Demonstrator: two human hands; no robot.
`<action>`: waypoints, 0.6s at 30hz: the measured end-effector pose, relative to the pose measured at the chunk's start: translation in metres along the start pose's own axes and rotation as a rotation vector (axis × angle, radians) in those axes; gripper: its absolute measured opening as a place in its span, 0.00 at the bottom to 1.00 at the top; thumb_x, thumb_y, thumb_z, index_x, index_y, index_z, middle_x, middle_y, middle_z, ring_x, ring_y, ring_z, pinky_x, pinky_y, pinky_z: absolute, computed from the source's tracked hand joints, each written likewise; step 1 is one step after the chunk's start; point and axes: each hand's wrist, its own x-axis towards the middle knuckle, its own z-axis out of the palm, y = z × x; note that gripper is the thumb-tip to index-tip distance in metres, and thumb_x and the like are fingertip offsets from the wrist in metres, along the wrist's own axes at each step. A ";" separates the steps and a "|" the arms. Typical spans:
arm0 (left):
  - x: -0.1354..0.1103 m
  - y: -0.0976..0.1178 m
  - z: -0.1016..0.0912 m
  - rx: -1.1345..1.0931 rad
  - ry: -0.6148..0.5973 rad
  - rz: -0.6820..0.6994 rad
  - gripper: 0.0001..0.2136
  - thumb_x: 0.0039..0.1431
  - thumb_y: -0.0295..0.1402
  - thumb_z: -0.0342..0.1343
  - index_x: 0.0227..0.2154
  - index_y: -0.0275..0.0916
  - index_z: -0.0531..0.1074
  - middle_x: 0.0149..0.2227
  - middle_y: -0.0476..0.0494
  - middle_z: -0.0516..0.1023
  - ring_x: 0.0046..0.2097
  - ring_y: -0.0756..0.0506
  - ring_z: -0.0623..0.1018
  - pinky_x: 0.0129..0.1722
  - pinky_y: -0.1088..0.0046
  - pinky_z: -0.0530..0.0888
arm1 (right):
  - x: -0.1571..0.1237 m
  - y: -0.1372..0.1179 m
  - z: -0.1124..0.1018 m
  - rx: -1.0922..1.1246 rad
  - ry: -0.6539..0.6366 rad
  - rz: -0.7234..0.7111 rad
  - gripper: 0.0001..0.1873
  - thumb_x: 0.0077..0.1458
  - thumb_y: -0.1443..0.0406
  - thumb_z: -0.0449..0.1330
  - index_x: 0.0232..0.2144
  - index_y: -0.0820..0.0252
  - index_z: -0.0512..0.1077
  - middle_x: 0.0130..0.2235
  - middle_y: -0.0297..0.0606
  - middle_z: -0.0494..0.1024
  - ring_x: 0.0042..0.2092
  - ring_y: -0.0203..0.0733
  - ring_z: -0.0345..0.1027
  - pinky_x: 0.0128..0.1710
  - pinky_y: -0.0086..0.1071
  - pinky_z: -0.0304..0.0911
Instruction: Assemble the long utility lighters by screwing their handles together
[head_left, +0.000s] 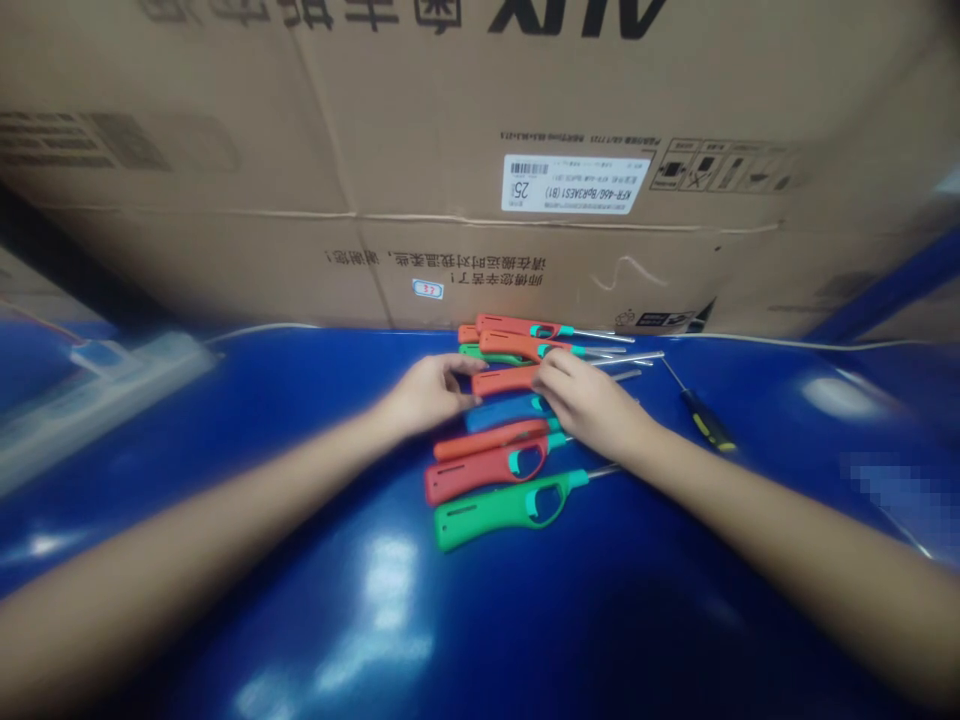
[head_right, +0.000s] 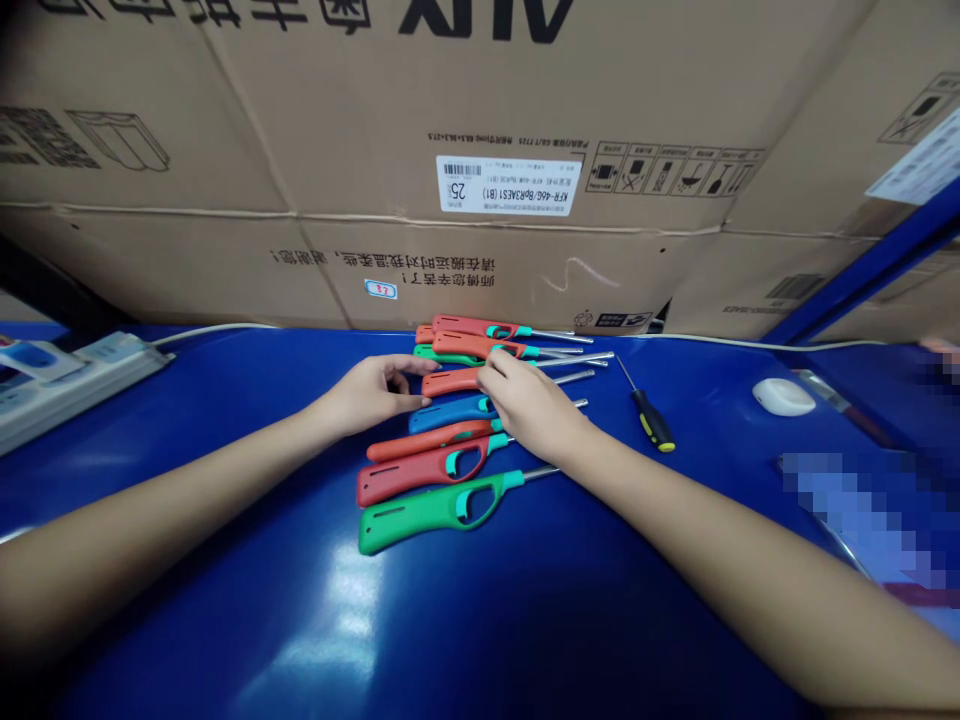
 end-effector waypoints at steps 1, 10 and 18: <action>0.000 0.000 0.000 0.026 -0.001 -0.001 0.23 0.48 0.30 0.68 0.50 0.36 0.80 0.31 0.48 0.80 0.25 0.52 0.69 0.26 0.74 0.67 | 0.000 -0.002 -0.001 -0.049 -0.027 -0.005 0.12 0.68 0.72 0.49 0.36 0.61 0.71 0.40 0.45 0.73 0.38 0.43 0.65 0.37 0.35 0.62; -0.006 -0.012 0.008 0.137 0.192 0.340 0.16 0.52 0.30 0.68 0.45 0.38 0.81 0.40 0.44 0.80 0.39 0.46 0.77 0.41 0.68 0.75 | 0.001 -0.006 -0.003 -0.120 -0.054 -0.018 0.12 0.69 0.70 0.49 0.38 0.62 0.72 0.42 0.47 0.74 0.39 0.46 0.67 0.38 0.36 0.64; -0.002 -0.019 0.005 0.156 0.168 0.444 0.13 0.55 0.31 0.66 0.44 0.37 0.80 0.44 0.41 0.81 0.45 0.44 0.79 0.49 0.64 0.77 | 0.003 0.016 0.003 -0.025 0.121 0.115 0.14 0.65 0.64 0.56 0.51 0.60 0.73 0.55 0.53 0.74 0.56 0.57 0.69 0.55 0.52 0.66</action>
